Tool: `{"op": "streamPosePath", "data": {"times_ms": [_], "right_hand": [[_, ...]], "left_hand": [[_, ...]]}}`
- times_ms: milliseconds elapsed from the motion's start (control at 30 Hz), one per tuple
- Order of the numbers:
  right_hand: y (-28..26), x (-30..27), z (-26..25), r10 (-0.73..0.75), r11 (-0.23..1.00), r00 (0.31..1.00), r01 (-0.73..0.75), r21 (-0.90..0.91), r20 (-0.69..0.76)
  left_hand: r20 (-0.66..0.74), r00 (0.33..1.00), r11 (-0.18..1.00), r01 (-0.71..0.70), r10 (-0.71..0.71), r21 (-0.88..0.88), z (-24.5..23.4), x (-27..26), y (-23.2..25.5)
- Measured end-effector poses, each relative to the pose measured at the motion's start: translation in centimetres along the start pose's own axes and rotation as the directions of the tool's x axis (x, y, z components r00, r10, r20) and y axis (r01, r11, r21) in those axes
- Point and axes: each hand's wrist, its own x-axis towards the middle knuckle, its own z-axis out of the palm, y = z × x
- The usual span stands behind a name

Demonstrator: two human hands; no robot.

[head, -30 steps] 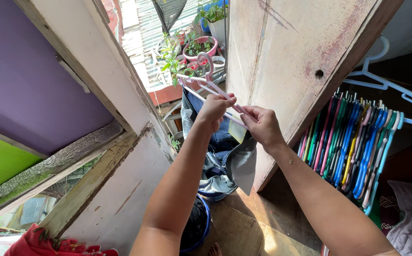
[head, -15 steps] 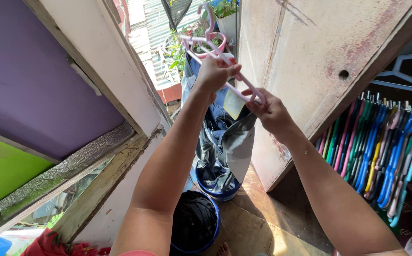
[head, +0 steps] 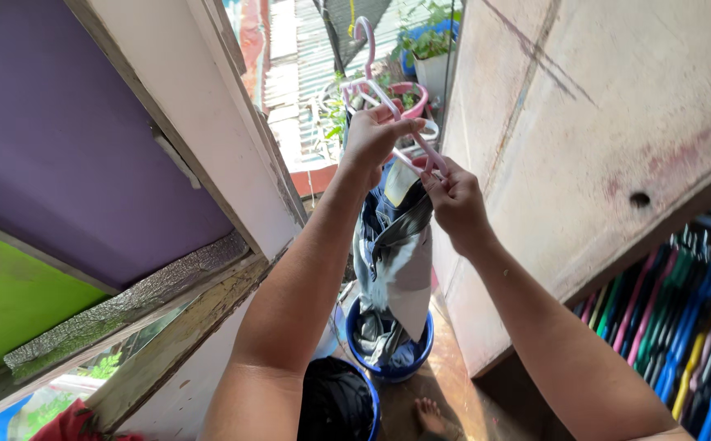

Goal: The person takes wet jeans from a blue bucket, places them on a hanger, and hangs them on a clothesline. The person repeats this process for multiple pairs of jeans, hanging them one by one.

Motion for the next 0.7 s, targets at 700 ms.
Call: {"op": "streamPosePath", "data": {"times_ms": [700], "right_hand": [[-6.4,21.7,1.9,-0.275,0.925,0.959,0.284,0.253,-0.073]], "left_hand": [[-0.078,0.954,0.510,-0.085,0.291,0.856,-3.1,2.6,6.4]]}}
